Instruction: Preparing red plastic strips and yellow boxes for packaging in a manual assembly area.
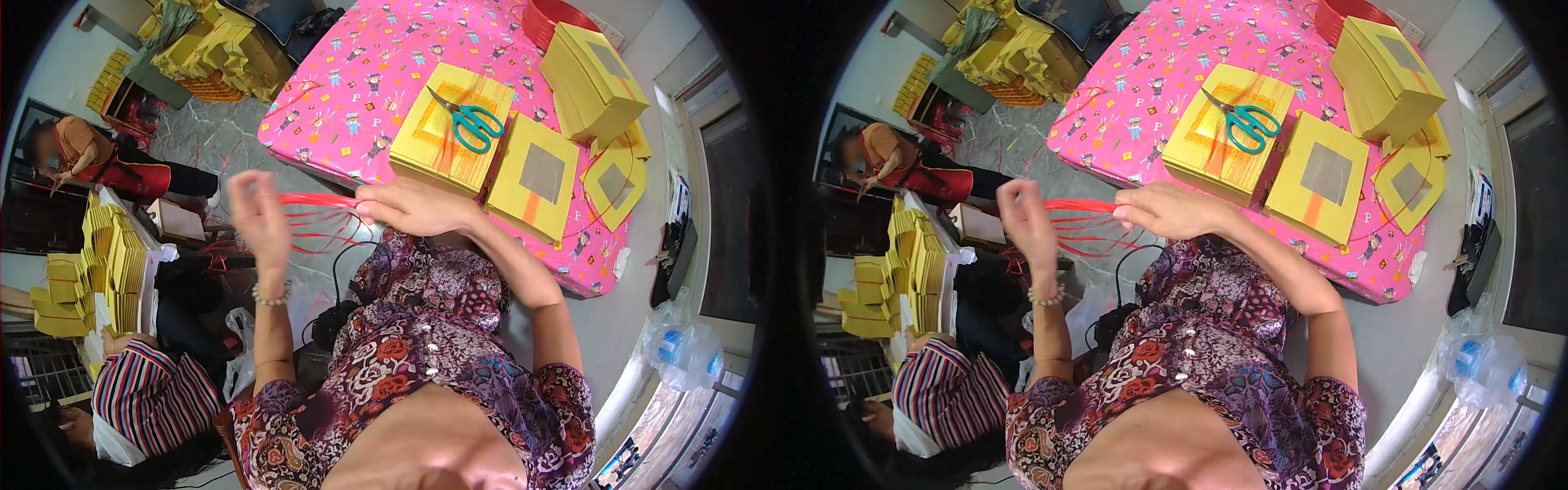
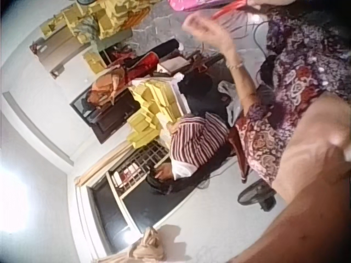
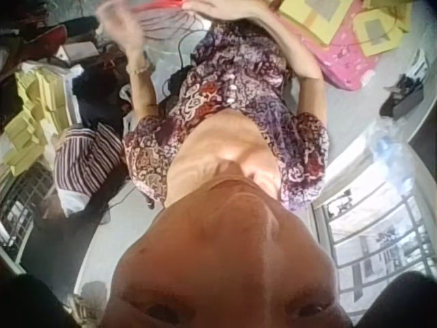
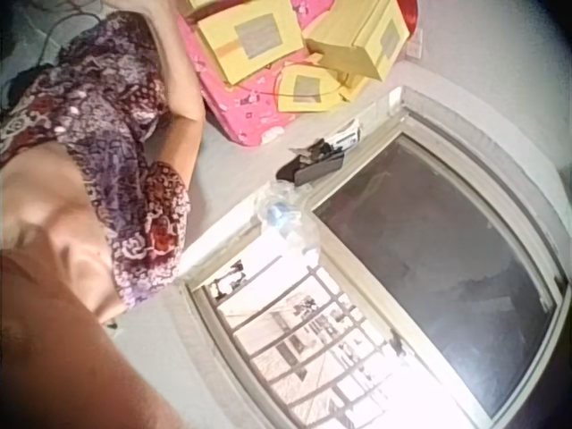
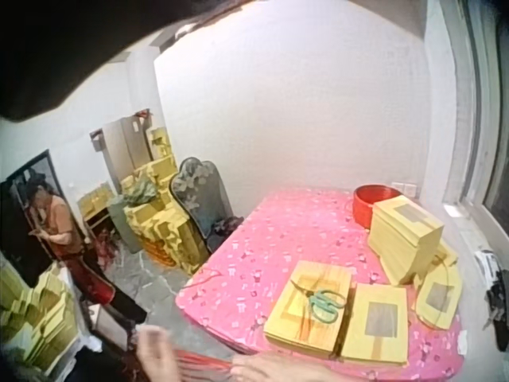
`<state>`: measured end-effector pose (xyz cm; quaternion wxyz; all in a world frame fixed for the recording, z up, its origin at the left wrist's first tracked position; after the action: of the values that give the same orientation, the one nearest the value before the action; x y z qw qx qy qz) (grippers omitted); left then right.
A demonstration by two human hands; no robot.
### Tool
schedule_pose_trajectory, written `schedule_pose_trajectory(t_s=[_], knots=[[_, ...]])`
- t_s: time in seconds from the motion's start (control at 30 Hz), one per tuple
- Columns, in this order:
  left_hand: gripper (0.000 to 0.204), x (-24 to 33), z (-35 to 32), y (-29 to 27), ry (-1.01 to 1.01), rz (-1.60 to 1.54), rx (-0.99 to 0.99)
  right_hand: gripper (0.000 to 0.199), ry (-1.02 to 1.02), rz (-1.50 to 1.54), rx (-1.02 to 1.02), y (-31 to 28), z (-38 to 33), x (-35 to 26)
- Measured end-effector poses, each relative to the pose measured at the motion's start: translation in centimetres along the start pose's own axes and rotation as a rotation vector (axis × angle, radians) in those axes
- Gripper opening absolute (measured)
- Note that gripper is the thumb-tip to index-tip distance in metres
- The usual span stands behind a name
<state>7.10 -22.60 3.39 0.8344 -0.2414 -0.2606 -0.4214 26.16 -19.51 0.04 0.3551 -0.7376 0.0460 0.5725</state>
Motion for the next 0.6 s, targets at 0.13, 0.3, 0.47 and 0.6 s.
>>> schedule_pose_trajectory(t_s=[0.13, 0.3, 0.47, 0.6], knots=[[0.009, -3.2, 1.8, -7.6, 0.081, 0.211, 0.225, 0.039, 0.01, 0.049, -0.086, -2.5, -2.1, 0.5], [0.018, -8.7, -0.5, -12.2, -0.019, 0.275, 0.306, 0.039, 0.081, 0.039, -0.026, -5.7, -4.0, 1.5], [0.021, -8.9, -2.1, -9.2, -0.066, 0.56, 0.138, 0.034, 0.143, -0.031, 0.015, -6.9, -4.2, 1.9], [0.024, -9.5, -2.2, -10.2, -0.017, 0.617, 0.152, 0.035, 0.058, -0.02, 0.04, -8.1, -4.7, 1.6]])
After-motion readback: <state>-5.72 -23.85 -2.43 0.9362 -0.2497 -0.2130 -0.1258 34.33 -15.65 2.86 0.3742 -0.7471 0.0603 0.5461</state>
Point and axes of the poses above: each hand's wrist, its own z-axis towards the middle knuckle, its own y-axis out of the palm, x = y × z, the point moved 7 cm from there along z, towards the middle knuckle, and after that the axes turned 13 degrees about y, right-handed, at the moved point
